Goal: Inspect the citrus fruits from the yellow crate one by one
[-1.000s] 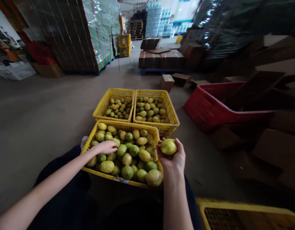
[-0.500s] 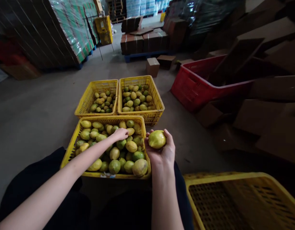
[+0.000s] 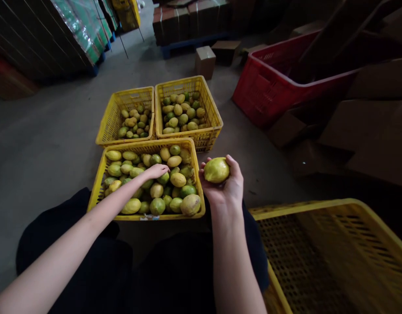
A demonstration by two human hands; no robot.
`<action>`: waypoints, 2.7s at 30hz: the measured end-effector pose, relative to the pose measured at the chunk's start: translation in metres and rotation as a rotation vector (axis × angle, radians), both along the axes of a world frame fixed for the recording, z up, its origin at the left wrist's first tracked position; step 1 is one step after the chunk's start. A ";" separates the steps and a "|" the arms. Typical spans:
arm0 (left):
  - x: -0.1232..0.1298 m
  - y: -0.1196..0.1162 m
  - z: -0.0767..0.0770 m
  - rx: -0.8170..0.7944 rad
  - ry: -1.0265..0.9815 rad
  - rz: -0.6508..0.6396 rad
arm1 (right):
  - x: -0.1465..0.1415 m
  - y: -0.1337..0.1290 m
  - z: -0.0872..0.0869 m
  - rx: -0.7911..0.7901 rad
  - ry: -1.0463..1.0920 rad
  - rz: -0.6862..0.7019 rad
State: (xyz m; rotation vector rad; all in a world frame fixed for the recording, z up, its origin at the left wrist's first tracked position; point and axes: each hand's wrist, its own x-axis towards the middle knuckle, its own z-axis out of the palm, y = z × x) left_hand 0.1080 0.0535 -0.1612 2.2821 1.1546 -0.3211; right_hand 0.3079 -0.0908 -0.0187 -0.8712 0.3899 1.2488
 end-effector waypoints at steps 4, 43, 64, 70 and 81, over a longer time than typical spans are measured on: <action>-0.029 0.002 0.007 -0.086 -0.141 0.043 | -0.001 0.002 -0.003 -0.014 0.011 -0.002; -0.055 -0.032 -0.012 0.191 0.055 0.160 | -0.036 0.026 0.011 -0.094 0.018 0.058; -0.109 -0.002 0.024 0.325 0.187 -0.023 | -0.079 0.034 -0.013 -0.027 -0.142 0.263; -0.124 0.018 0.021 0.189 0.224 -0.176 | -0.106 0.035 -0.016 0.067 -0.504 0.428; -0.182 -0.005 0.044 0.296 0.302 -0.074 | -0.129 0.026 -0.020 -0.114 -1.651 1.041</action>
